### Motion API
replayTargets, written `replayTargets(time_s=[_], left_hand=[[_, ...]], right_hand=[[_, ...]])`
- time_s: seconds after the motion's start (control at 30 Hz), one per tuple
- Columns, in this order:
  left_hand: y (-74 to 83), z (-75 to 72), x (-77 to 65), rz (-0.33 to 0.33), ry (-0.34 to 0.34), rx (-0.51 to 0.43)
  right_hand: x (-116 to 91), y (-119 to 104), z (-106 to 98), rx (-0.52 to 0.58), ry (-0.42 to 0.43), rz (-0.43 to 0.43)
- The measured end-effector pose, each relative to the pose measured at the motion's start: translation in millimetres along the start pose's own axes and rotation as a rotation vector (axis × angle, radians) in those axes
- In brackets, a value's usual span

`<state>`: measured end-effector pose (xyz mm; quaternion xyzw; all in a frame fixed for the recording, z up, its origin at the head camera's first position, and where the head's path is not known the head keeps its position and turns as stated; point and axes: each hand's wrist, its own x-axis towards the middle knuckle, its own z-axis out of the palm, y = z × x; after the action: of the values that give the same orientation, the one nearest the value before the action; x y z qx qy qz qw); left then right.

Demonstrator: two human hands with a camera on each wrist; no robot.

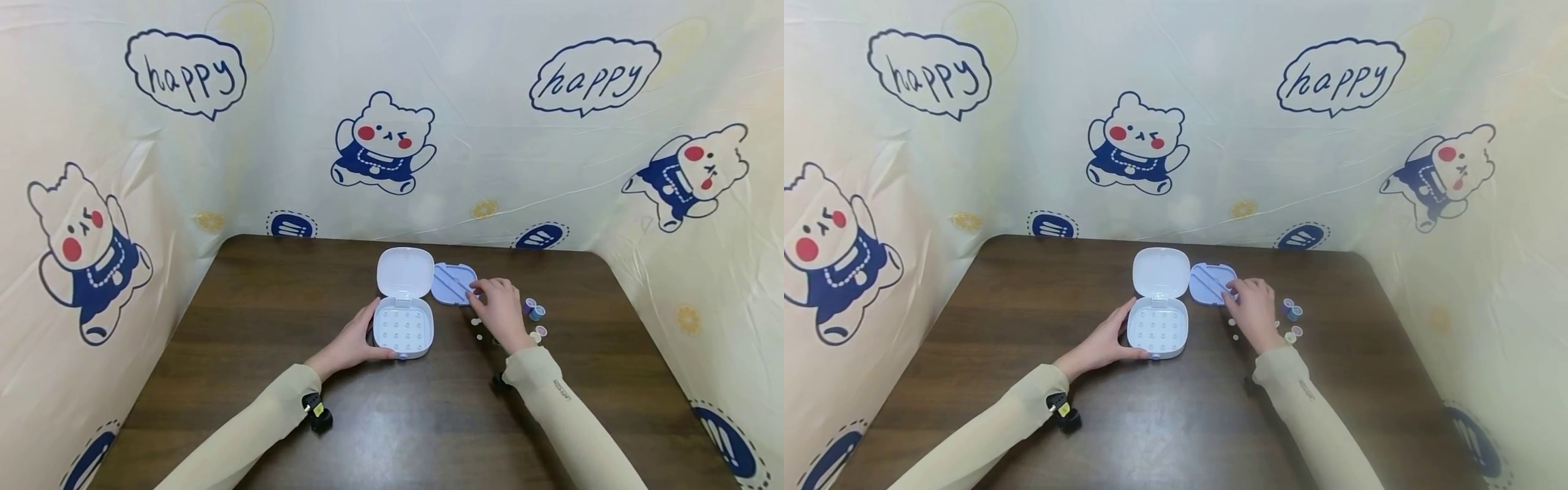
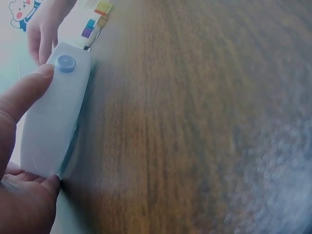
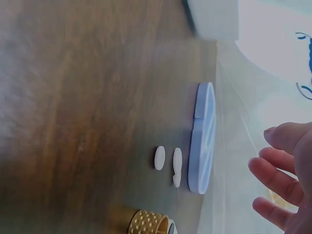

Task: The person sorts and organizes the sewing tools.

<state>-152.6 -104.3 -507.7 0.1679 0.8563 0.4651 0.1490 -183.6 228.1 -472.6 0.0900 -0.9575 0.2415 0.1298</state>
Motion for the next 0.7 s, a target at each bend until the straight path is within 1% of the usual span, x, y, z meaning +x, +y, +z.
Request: replayTargets(time_s=[0.3, 0.47, 0.6, 0.7], left_hand=[[0.5, 0.3, -0.5, -0.001, 0.004, 0.003], [-0.7, 0.9, -0.1, 0.006, 0.006, 0.003], [-0.1, 0.3, -0.7, 0.006, 0.007, -0.003], [1.3, -0.6, -1.5, 0.002, 0.002, -0.009]], right_hand=[[-21, 0, -15, 0.040, 0.107, -0.062], [-33, 6, -21, 0.060, 0.164, -0.097], [-42, 12, -24, 0.064, 0.186, -0.096], [-48, 15, -27, 0.066, 0.193, -0.076]])
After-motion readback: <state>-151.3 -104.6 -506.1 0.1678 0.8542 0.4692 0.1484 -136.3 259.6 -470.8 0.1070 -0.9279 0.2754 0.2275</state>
